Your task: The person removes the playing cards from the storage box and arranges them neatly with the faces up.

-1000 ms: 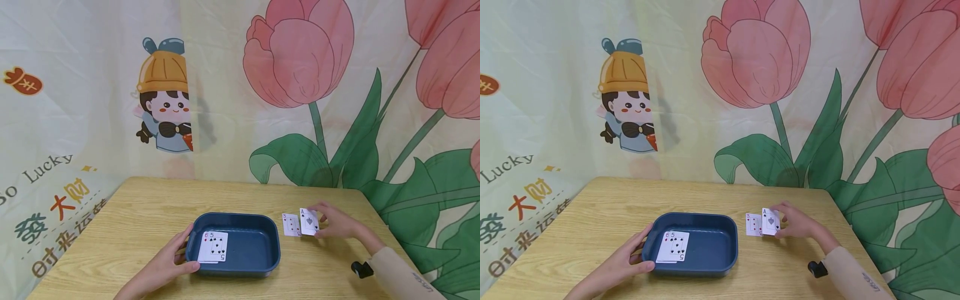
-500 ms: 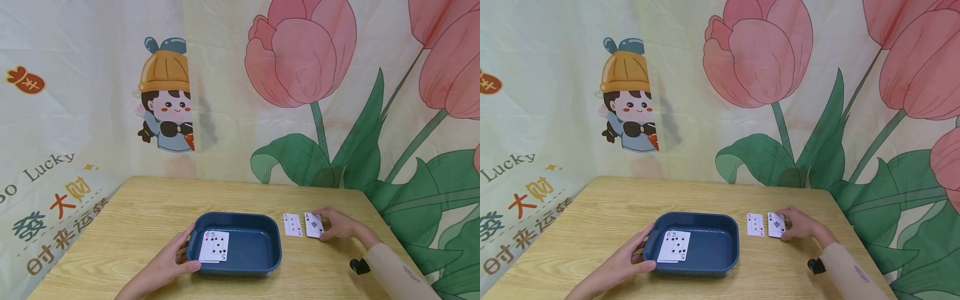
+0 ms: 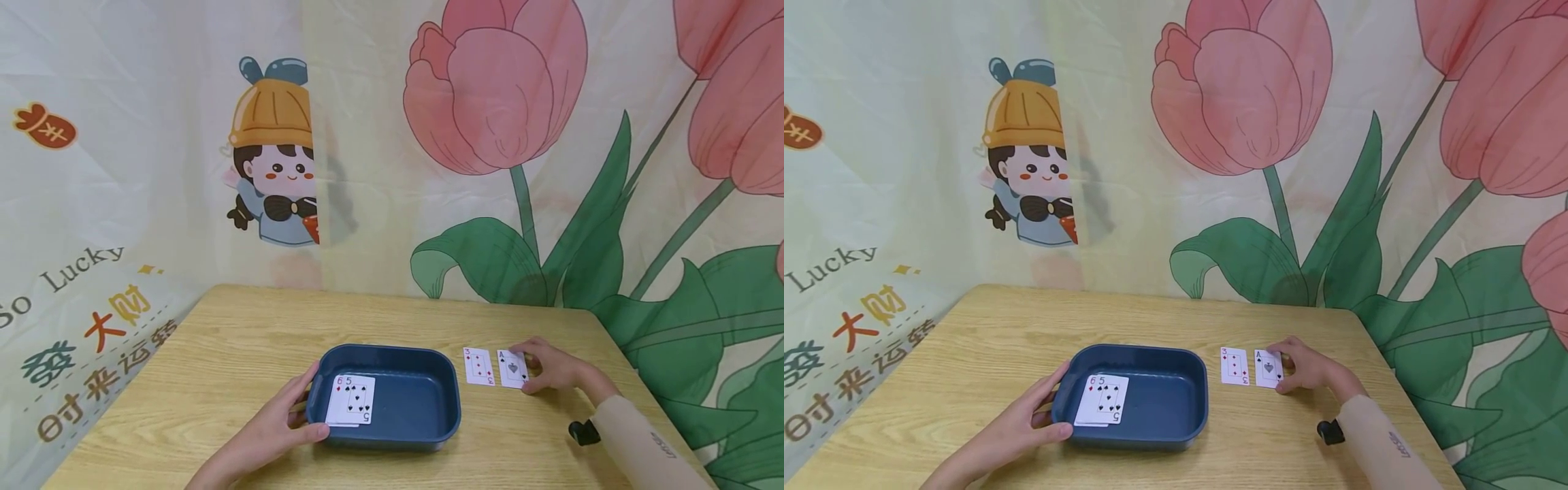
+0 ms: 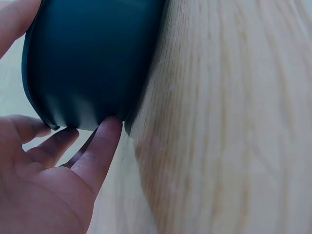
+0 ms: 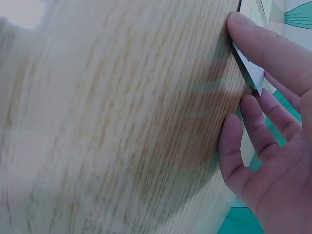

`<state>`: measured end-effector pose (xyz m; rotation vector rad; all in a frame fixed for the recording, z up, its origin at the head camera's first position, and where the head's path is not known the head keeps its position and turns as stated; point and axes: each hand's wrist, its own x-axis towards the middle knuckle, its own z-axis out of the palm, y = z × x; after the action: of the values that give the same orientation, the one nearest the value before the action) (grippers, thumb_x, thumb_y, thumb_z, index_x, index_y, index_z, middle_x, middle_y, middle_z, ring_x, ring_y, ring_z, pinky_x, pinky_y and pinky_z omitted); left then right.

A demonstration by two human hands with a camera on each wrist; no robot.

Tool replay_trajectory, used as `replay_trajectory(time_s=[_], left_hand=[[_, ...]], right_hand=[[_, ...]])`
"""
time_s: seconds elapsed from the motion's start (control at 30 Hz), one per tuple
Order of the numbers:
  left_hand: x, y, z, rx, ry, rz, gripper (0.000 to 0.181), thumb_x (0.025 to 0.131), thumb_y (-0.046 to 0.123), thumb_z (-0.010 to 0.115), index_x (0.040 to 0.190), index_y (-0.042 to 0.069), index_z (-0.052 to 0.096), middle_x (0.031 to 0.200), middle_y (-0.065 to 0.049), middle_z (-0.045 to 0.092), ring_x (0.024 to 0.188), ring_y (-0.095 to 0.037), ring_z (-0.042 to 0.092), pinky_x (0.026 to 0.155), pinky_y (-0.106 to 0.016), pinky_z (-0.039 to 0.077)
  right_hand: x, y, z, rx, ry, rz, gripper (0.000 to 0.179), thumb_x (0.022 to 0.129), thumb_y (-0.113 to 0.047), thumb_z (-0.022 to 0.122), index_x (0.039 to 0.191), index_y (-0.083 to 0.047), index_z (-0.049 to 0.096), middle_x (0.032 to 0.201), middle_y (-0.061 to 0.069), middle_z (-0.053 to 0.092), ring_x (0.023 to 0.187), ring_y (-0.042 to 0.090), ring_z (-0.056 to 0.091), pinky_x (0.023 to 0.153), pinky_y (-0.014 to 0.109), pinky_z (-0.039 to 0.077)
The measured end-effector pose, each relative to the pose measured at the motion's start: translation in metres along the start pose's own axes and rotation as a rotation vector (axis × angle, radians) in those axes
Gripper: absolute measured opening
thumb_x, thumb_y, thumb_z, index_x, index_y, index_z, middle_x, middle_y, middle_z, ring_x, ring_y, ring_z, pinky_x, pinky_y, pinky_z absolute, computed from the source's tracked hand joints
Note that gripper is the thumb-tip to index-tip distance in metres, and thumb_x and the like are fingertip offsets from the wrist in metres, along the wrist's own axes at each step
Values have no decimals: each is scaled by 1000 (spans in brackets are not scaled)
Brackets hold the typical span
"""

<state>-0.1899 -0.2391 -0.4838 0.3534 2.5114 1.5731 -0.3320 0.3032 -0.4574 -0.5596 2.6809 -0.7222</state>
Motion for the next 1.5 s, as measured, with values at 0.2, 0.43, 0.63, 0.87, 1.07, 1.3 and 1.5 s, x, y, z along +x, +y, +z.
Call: replay_trajectory(time_s=[0.2,0.43,0.63,0.87,1.07,1.3,1.5], left_hand=[[0,0,0,2,-1,-3,104,92,32,85,172,26,18,174,-20,20,148,-44,43,107,-33,54],[0,2,0,-1,-6,-12,105,93,32,85,172,24,17,174,-20,20,148,-44,43,107,-32,55],[0,1,0,3,-7,0,104,93,32,84,172,23,17,174,-20,19,148,-45,44,107,-32,54],[0,-1,0,-8,-13,26,104,94,30,84,172,22,16,175,-20,18,147,-45,45,106,-26,53],[0,-2,1,-11,-12,29,104,94,30,84,172,21,16,175,-20,17,147,-45,45,106,-25,52],[0,-3,1,-7,-9,24,104,94,30,84,172,21,17,174,-20,18,146,-45,46,105,-25,52],[0,-1,1,-12,-9,18,104,94,30,84,172,21,16,174,-20,20,147,-44,46,105,-24,52]], right_hand=[[1,3,0,9,-7,20,82,84,-23,92,154,-8,52,152,24,37,123,40,50,110,64,44],[1,8,3,36,-4,42,83,84,-25,92,155,-13,51,151,19,37,125,38,48,112,64,43],[0,9,4,53,-10,31,84,84,-23,92,156,-11,50,147,18,38,124,38,46,109,60,43],[-1,7,2,63,-21,39,85,84,-22,92,157,-11,49,146,17,38,123,37,44,108,59,42],[1,9,2,52,-20,43,87,83,-24,93,157,-12,49,145,15,39,123,35,44,108,60,43],[3,11,1,58,-32,54,87,82,-24,93,157,-13,49,145,16,38,123,36,43,108,59,42],[4,11,0,73,-44,60,88,82,-23,93,158,-13,49,145,18,37,123,38,41,108,60,40]])
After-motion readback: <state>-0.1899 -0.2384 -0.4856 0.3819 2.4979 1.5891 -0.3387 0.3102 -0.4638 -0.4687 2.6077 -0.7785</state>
